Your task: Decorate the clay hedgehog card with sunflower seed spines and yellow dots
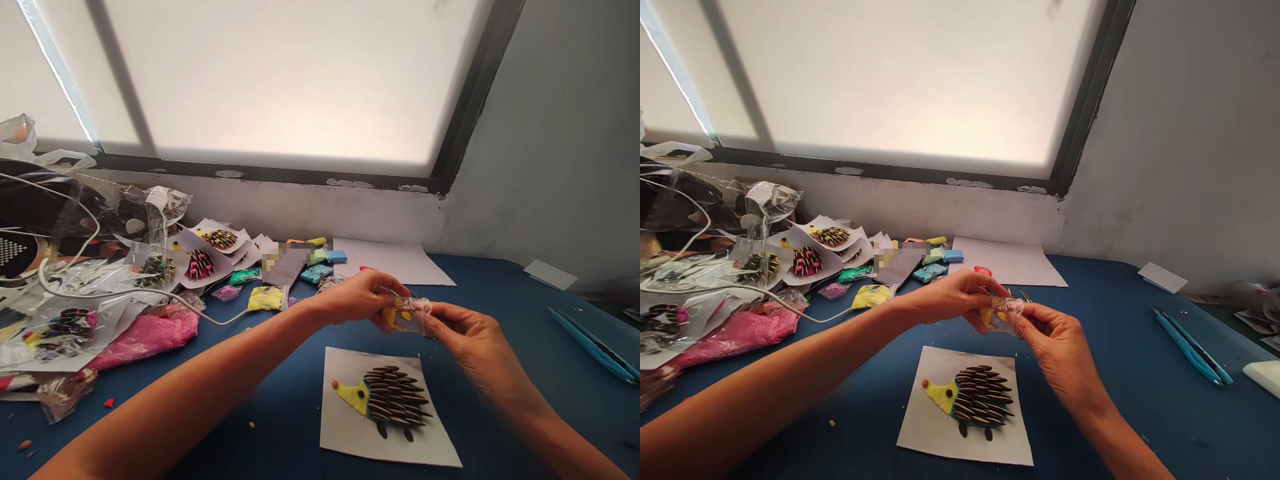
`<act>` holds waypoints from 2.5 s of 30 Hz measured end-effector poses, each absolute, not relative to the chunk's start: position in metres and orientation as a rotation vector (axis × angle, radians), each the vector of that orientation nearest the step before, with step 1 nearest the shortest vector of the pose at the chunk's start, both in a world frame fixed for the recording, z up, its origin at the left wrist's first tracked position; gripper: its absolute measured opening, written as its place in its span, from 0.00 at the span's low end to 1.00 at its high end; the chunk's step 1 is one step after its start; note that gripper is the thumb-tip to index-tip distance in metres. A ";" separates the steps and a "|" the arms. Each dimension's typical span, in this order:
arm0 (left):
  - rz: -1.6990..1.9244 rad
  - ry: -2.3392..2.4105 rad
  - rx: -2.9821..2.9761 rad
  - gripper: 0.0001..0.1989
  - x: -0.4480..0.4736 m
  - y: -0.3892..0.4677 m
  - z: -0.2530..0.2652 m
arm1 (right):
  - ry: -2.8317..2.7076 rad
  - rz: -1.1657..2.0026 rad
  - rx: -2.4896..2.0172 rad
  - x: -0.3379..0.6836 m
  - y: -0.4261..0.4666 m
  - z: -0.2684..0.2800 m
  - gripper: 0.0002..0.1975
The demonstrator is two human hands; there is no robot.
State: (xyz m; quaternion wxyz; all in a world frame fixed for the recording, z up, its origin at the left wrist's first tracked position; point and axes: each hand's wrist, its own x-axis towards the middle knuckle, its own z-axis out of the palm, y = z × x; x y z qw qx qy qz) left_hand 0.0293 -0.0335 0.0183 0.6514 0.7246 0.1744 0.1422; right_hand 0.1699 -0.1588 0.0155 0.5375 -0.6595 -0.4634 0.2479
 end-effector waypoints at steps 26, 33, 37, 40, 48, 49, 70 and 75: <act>0.296 0.293 1.528 0.12 0.030 -0.025 0.006 | -1.291 0.615 -1.647 0.173 -0.162 0.012 0.24; 0.253 0.356 1.568 0.20 0.031 -0.023 0.003 | -1.280 0.468 -1.666 0.178 -0.161 0.004 0.21; 0.225 0.293 1.493 0.19 0.031 -0.024 0.002 | -1.314 0.497 -1.675 0.178 -0.160 0.005 0.22; 0.199 0.263 1.460 0.21 0.029 -0.024 0.004 | -1.328 0.522 -1.648 0.177 -0.160 0.007 0.22; 0.281 0.362 1.522 0.19 0.030 -0.020 0.008 | -1.314 0.464 -1.682 0.178 -0.160 0.005 0.20; 0.289 0.374 1.529 0.19 0.030 -0.020 0.008 | -1.330 0.484 -1.674 0.177 -0.160 0.006 0.21; 0.347 0.361 1.404 0.22 0.034 -0.026 0.002 | -1.357 0.477 -1.595 0.174 -0.161 0.008 0.20; 0.318 0.378 1.458 0.18 0.036 -0.028 0.004 | -1.319 0.406 -1.600 0.175 -0.159 0.006 0.21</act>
